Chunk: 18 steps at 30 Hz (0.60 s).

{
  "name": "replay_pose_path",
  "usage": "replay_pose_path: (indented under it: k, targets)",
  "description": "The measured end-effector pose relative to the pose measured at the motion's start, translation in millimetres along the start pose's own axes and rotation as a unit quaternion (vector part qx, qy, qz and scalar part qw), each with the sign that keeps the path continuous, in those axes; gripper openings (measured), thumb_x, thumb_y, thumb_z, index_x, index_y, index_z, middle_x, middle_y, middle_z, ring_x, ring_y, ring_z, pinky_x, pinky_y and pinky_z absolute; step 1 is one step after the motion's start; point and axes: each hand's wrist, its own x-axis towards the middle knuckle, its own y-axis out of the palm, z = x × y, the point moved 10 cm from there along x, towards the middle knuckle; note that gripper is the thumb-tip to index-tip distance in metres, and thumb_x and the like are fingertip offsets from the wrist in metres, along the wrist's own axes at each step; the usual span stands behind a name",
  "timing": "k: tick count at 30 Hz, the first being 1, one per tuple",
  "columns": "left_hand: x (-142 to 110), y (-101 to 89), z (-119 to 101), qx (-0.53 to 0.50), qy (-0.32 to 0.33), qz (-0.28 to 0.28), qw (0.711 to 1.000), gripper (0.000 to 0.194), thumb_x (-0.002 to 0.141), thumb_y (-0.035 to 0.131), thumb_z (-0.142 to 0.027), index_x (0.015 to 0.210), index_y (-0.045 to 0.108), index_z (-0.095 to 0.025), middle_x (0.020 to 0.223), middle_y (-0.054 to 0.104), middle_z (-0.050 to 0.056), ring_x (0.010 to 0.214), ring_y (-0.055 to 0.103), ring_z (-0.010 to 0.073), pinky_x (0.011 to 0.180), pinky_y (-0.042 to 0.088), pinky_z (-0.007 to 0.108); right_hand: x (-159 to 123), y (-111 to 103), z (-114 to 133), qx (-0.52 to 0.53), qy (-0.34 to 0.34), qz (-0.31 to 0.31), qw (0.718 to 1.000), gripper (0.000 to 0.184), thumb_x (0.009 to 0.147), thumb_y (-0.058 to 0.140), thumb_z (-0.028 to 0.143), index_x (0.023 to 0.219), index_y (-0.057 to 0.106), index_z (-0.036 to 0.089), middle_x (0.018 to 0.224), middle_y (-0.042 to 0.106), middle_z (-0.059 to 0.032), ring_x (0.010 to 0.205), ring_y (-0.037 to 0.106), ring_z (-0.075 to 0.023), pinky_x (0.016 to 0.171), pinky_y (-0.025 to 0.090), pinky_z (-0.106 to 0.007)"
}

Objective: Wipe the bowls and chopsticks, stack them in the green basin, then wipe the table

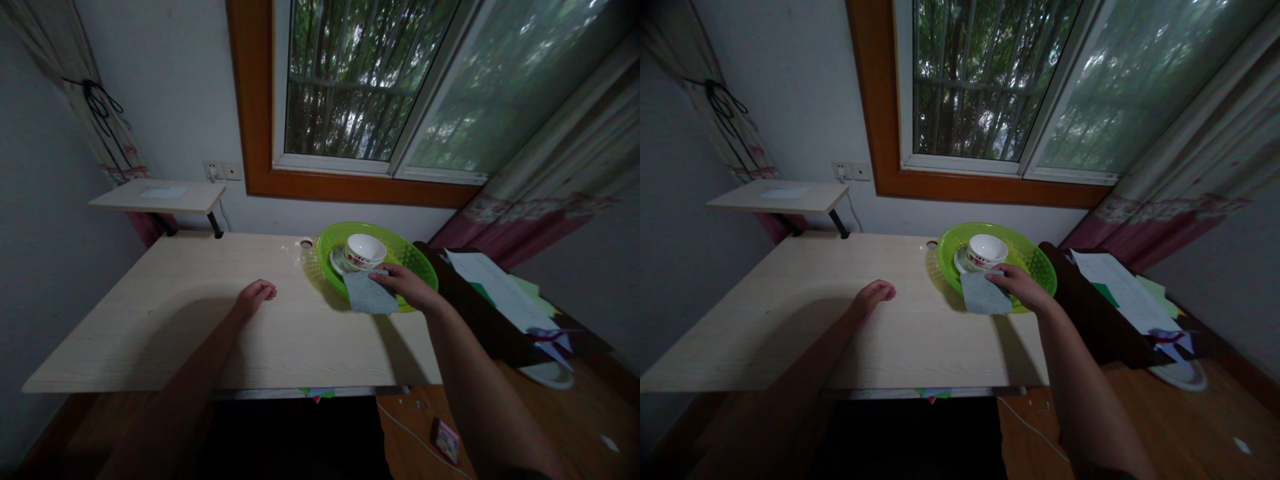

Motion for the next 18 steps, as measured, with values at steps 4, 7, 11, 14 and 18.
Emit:
replay_pose_path:
  k: [4,7,11,14,18]
  targets:
    - [1,0.8,2,-0.004,-0.007,-0.002,1.000,0.045,0.075,0.075,-0.060,0.088,0.071,-0.017,0.086,0.075,0.008,0.082,0.070,0.0213,0.085,0.057,0.041,24,19,14,0.097,0.000,0.014,0.995,0.039,0.070,0.081,0.052,0.086,0.064,0.021,0.072,0.063,-0.0001,0.058,0.053,-0.0121,0.048,0.038,-0.022]
    - [1,0.3,2,-0.005,-0.008,-0.005,1.000,0.045,0.075,0.075,-0.060,0.088,0.070,-0.017,0.086,0.075,0.008,0.082,0.071,0.0211,0.085,0.057,0.041,50,40,30,0.189,0.002,0.010,0.982,0.030,0.073,0.078,0.043,0.083,0.059,0.021,0.068,0.058,0.0026,0.057,0.053,-0.0116,0.046,0.041,-0.020]
    - [0,-0.2,3,0.000,-0.010,-0.005,1.000,0.047,0.074,0.075,-0.062,0.088,0.070,-0.017,0.087,0.076,0.008,0.082,0.071,0.0217,0.085,0.058,0.041,90,77,48,0.292,0.020,0.008,0.956,0.016,0.077,0.071,0.023,0.081,0.056,0.020,0.069,0.059,0.0010,0.059,0.057,-0.0124,0.049,0.051,-0.020]
    - [-1,-0.7,3,0.003,-0.005,-0.008,1.000,0.048,0.075,0.074,-0.063,0.088,0.070,-0.017,0.087,0.076,0.008,0.083,0.072,0.0219,0.085,0.058,0.042,115,98,46,0.325,0.057,-0.021,0.944,0.009,0.079,0.065,0.016,0.082,0.057,0.019,0.073,0.064,-0.0018,0.064,0.061,-0.0136,0.054,0.055,-0.021]
    - [-1,2.7,4,0.011,0.009,0.008,1.000,0.046,0.078,0.072,-0.063,0.089,0.070,-0.018,0.090,0.077,0.008,0.083,0.072,0.0215,0.084,0.058,0.040,128,101,32,0.302,0.066,-0.107,0.945,0.012,0.078,0.062,0.013,0.079,0.052,0.020,0.069,0.059,0.0016,0.064,0.059,-0.0118,0.055,0.053,-0.019]
